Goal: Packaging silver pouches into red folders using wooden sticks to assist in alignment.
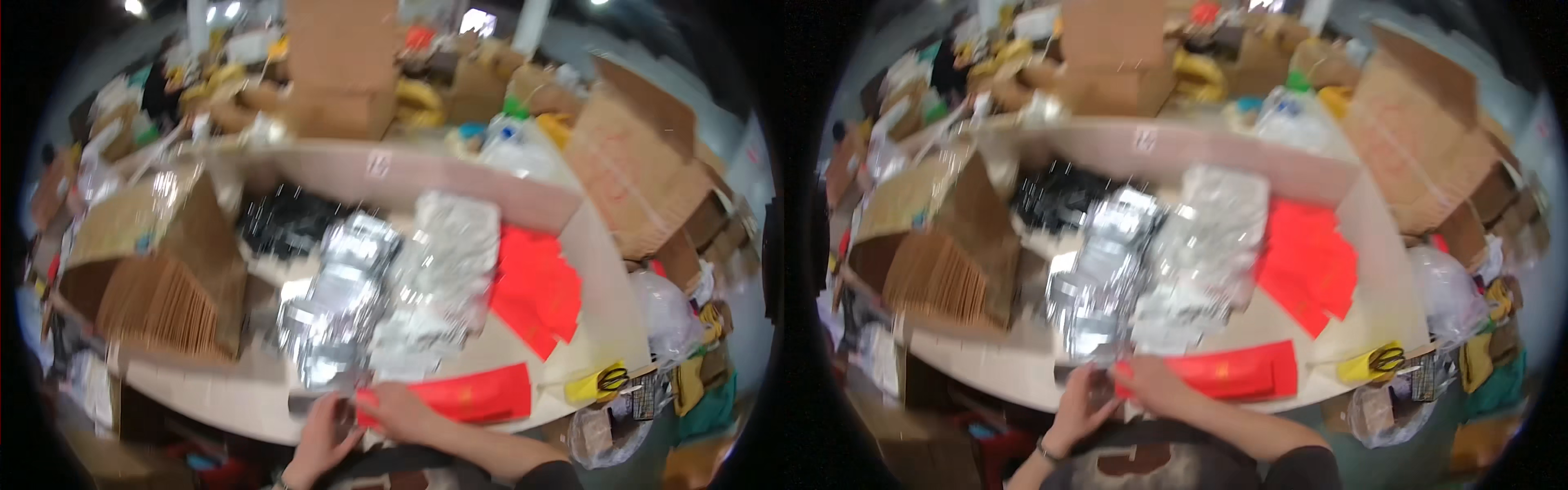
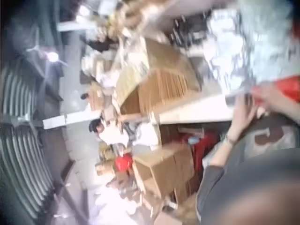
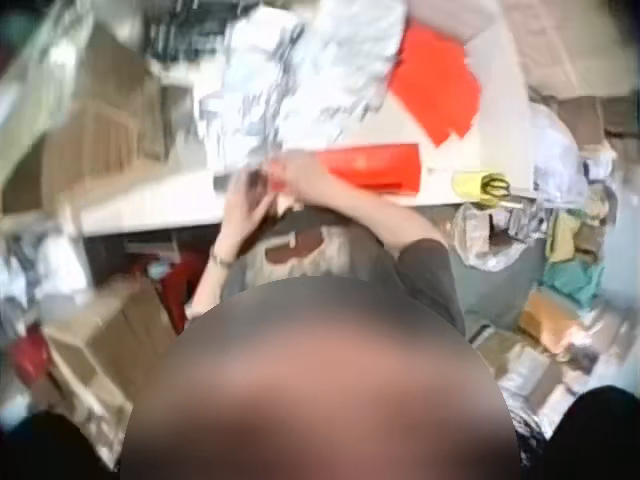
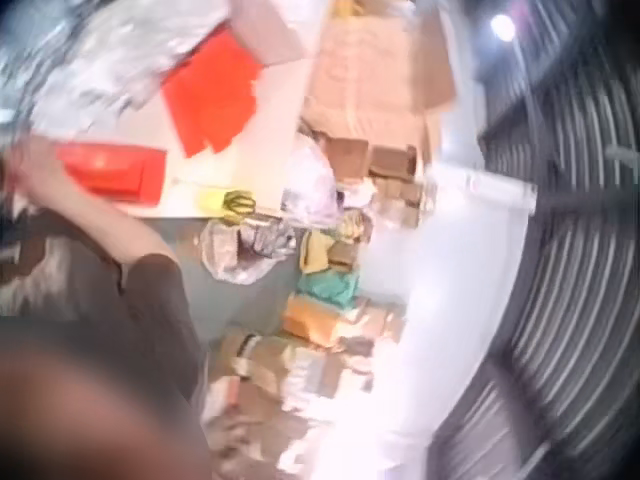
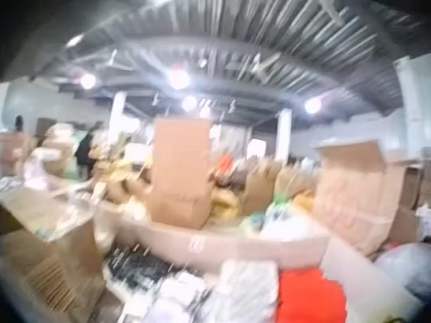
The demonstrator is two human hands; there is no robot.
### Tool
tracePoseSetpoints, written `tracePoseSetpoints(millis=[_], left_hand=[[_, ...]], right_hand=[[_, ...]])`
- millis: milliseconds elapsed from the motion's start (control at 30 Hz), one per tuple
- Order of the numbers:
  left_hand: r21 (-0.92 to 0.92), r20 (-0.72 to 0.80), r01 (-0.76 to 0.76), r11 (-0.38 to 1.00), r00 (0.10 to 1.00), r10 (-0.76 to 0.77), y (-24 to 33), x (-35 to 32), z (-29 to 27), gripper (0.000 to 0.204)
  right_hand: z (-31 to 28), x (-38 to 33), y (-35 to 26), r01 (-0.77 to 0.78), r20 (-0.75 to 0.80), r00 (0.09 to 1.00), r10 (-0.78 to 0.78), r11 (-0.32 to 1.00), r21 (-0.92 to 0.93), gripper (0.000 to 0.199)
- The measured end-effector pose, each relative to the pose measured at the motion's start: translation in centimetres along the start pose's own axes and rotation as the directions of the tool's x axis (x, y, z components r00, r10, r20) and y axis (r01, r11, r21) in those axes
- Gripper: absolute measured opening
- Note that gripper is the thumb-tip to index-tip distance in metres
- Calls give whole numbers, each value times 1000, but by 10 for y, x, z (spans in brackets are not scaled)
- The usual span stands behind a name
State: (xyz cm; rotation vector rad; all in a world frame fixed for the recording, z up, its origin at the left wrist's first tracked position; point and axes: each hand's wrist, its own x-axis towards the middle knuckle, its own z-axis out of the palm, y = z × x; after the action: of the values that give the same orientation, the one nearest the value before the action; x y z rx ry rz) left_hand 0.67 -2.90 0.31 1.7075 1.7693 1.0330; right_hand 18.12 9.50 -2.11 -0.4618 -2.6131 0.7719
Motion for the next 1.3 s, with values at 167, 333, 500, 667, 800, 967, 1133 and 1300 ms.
tracePoseSetpoints(millis=[167, 333, 500, 667, 800, 967, 1133, 1300], left_hand=[[431, 299, -143, 891, 954, 9, -12, 8, -18, 50], [204, 143, 376, 904, 902, -407, 0, 7, -20, 43], [-214, 606, 126, 969, 795, 31, 27, 21, 20, 90], [-312, 642, -90, 946, 714, 279, 53, 38, 40, 90], [-231, 580, -112, 967, 782, 229, 42, 24, 45, 70], [78, 92, 369, 926, 922, -376, -15, 21, 22, 52], [162, 57, 186, 969, 979, -197, -9, 25, 18, 53], [199, 159, 121, 973, 975, -154, -9, 2, 7, 59]], right_hand=[[-51, -4, -9, 114, 237, 967, -96, 991, -65, 27], [-115, -36, 39, -27, 33, 999, 40, 943, -331, 43], [-122, -37, -6, -370, 523, 847, 95, 812, 451, 54], [-89, -45, 43, -487, 390, 805, 448, 874, 0, 42], [-58, -36, 29, 27, 283, 959, -10, 998, -57, 44], [-78, -27, -20, -264, 118, 947, 299, 932, -249, 41], [-51, -23, -14, -514, 101, 818, 567, 797, -317, 34], [-55, -20, -6, -605, 55, 785, 617, 782, -146, 27]])
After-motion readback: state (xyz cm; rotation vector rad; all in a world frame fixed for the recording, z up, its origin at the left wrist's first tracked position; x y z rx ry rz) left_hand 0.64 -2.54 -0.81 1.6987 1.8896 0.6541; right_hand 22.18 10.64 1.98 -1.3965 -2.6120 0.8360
